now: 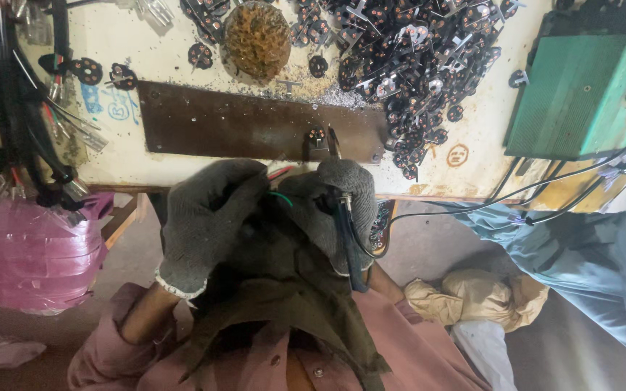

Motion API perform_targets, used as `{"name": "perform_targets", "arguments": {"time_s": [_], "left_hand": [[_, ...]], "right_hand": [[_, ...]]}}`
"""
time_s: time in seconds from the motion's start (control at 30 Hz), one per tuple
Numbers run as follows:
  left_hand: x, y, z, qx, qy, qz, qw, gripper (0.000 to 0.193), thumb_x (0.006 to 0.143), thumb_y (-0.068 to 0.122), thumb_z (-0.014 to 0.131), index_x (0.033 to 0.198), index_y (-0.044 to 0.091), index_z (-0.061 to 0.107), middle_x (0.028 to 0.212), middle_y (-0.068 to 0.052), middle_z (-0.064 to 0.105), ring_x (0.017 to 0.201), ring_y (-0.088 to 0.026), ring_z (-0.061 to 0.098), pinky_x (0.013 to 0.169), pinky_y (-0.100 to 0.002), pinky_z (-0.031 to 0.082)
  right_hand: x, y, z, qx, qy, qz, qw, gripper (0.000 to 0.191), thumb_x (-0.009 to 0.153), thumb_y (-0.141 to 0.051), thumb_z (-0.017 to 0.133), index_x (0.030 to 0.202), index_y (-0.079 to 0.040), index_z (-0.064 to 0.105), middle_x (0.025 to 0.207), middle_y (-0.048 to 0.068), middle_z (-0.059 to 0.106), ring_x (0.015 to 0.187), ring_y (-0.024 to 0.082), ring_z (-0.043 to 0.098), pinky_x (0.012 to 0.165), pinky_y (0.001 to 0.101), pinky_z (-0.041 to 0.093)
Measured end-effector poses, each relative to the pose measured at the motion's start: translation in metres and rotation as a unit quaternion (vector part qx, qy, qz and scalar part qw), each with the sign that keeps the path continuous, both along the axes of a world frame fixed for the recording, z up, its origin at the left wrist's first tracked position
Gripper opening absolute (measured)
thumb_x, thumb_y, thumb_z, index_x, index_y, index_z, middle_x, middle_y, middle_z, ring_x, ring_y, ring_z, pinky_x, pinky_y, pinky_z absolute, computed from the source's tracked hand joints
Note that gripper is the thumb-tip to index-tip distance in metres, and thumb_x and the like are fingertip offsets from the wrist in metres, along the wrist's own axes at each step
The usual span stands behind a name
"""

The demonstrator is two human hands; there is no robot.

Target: The person sits at a workbench assembling small electrical plug components. They pick up a plug body, insert colored wires into it, and use a handheld tool to work on the contacts, placing finished units with a pile of completed parts on the bench.

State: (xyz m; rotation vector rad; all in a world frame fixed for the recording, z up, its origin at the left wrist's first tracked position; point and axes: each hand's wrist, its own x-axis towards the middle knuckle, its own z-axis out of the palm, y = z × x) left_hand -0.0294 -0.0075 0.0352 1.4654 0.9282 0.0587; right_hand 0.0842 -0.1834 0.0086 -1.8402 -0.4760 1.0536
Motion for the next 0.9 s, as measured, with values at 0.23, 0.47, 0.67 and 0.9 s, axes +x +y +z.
{"name": "perform_targets", "arguments": {"time_s": [0.23, 0.47, 0.67, 0.9], "left_hand": [[0.004, 0.005, 0.001, 0.001, 0.005, 0.047, 0.999, 0.019, 0.096, 0.012, 0.072, 0.113, 0.003, 0.077, 0.099, -0.005, 0.078, 0.083, -0.005, 0.067, 0.074, -0.024, 0.055], [0.002, -0.001, -0.001, -0.117, 0.074, 0.019, 0.99, 0.024, 0.09, 0.013, 0.073, 0.113, 0.008, 0.077, 0.093, -0.005, 0.079, 0.075, -0.008, 0.069, 0.062, -0.03, 0.058], [-0.005, 0.0, -0.005, 0.021, -0.038, -0.089, 0.995, 0.021, 0.087, 0.007, 0.073, 0.108, 0.005, 0.078, 0.091, -0.01, 0.079, 0.077, -0.013, 0.075, 0.073, -0.029, 0.059], [0.001, -0.004, -0.007, 0.013, -0.065, -0.049, 0.997, 0.016, 0.087, 0.01, 0.078, 0.102, 0.005, 0.078, 0.091, -0.007, 0.079, 0.075, -0.014, 0.074, 0.07, -0.028, 0.058]], "right_hand": [[-0.007, 0.018, 0.016, 0.008, 0.036, -0.176, 0.984, 0.042, 0.092, -0.011, 0.074, 0.129, -0.004, 0.058, 0.115, 0.009, 0.075, 0.088, 0.016, 0.069, 0.073, 0.0297, 0.058], [-0.001, 0.006, 0.002, -0.095, -0.243, 0.079, 0.962, 0.015, 0.086, -0.014, 0.086, 0.098, -0.011, 0.077, 0.096, 0.007, 0.076, 0.085, 0.018, 0.069, 0.074, 0.0348, 0.056], [-0.006, -0.013, -0.039, -0.022, -0.015, -0.074, 0.997, 0.008, 0.098, -0.006, 0.075, 0.094, -0.003, 0.069, 0.092, 0.01, 0.07, 0.082, 0.017, 0.066, 0.071, 0.0304, 0.054], [0.008, 0.01, 0.004, 0.023, -0.143, -0.106, 0.984, 0.026, 0.085, -0.004, 0.083, 0.106, -0.003, 0.068, 0.102, 0.008, 0.07, 0.092, 0.02, 0.07, 0.079, 0.0312, 0.057]]}}
